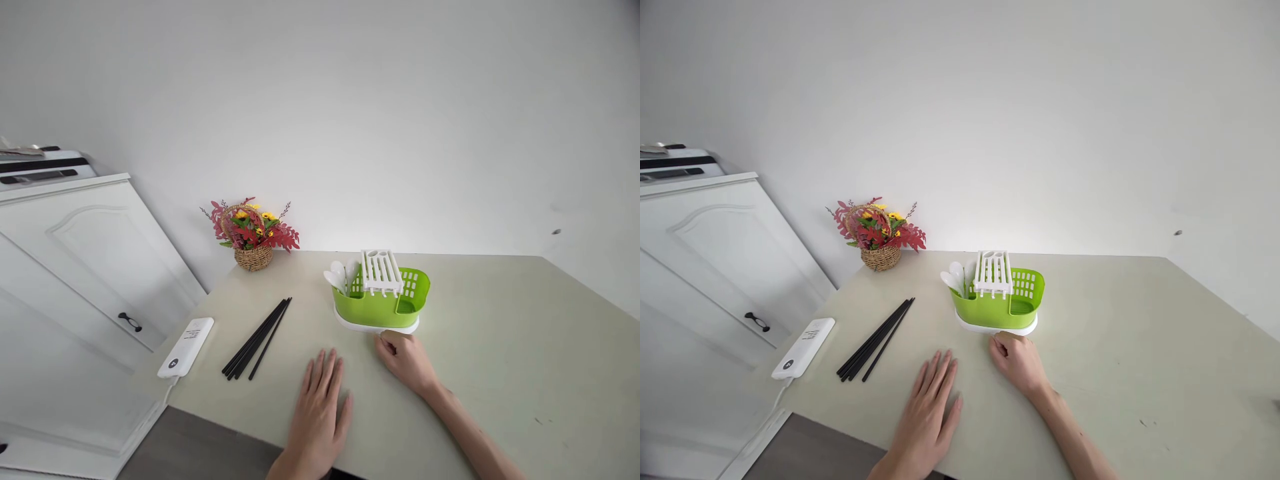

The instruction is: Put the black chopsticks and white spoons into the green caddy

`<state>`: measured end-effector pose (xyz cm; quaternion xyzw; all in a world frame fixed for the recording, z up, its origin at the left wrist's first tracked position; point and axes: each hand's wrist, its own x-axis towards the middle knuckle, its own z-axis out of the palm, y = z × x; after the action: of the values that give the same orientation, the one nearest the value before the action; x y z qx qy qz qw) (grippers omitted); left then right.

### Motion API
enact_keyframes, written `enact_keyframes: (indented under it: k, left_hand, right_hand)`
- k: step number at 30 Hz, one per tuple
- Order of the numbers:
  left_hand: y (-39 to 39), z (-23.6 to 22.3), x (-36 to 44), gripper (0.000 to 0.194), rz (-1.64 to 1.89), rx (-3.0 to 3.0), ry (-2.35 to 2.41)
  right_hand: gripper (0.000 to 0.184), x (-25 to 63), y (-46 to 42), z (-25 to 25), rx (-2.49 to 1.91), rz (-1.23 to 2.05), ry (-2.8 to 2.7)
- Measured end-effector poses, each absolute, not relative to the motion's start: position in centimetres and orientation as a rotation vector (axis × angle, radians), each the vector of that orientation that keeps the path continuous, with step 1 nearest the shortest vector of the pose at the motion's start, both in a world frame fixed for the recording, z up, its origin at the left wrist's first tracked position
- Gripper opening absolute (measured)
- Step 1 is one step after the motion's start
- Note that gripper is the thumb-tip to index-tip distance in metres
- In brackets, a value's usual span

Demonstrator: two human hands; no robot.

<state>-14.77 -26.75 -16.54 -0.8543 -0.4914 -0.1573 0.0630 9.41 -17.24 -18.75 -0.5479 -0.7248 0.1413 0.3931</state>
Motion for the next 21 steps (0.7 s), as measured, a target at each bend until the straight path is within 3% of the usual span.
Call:
enact_keyframes:
  k: [6,12,16,21]
  left_hand:
    - [-25.1,-15.0,-15.2,0.059,-0.906,-2.615,-1.666]
    - [-19.6,-8.1,-13.7,0.043,-1.348,-2.405,-1.598]
    - [-14.1,-4.9,-12.3,0.04,-1.381,-2.347,-1.455]
    - [-7.9,-3.7,-10.9,0.064,-1.126,-2.42,-1.654]
  right_hand:
    - [0.04,9.4,-17.2,-18.8,-1.391,0.357,-1.838]
    - [0.04,9.4,-17.1,-18.9,-1.39,0.363,-1.833]
    - [0.04,9.4,-17.0,-18.9,-1.388,0.363,-1.833]
    - [0.04,9.3,-17.0,-18.8,-1.382,0.362,-1.828]
